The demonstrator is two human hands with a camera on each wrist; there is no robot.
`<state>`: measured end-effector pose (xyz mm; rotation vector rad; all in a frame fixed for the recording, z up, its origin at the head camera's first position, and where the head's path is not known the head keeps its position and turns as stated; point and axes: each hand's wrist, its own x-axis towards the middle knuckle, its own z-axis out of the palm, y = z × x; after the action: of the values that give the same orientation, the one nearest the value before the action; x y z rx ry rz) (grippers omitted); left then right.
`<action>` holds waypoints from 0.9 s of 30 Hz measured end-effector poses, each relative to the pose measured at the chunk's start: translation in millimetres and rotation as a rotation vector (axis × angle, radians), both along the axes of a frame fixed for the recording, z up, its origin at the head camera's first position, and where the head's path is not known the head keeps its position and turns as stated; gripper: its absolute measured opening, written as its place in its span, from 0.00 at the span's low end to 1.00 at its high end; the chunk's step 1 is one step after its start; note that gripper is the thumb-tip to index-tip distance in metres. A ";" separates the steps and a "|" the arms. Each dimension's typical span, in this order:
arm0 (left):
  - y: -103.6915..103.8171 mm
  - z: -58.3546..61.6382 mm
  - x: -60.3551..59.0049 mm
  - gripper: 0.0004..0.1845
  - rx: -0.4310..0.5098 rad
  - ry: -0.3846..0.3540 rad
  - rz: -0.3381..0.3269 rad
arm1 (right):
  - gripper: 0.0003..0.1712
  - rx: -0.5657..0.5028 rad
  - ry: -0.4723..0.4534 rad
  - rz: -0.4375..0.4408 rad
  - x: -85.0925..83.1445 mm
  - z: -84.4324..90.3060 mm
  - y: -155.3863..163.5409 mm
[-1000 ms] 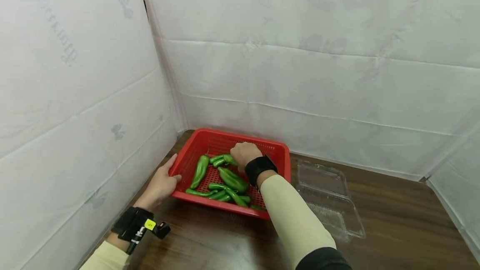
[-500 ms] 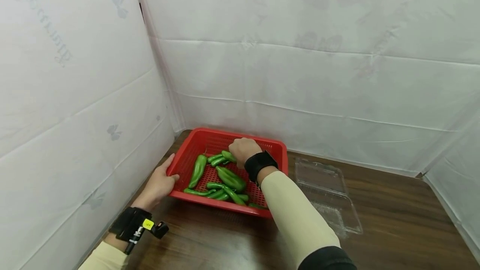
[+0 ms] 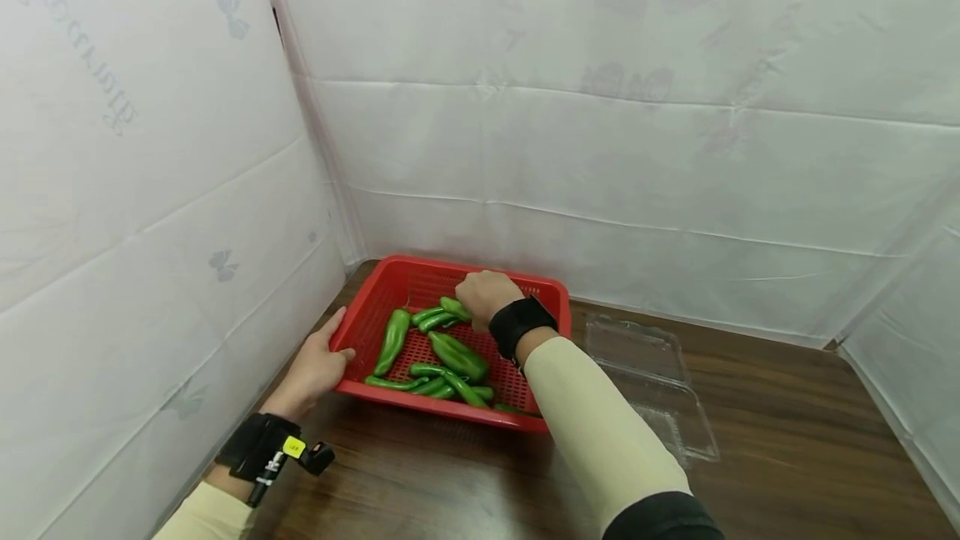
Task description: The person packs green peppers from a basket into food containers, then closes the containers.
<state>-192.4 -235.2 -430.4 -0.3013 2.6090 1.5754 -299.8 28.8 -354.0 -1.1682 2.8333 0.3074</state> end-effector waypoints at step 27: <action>-1.2 0.5 -10.7 0.42 -0.007 0.003 -0.014 | 0.28 0.012 -0.006 0.006 -0.5 21.4 15.8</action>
<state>-203.1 -236.3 -429.9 -0.2807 2.6133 1.5633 -300.3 44.7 -332.7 -1.1738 2.8195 0.3210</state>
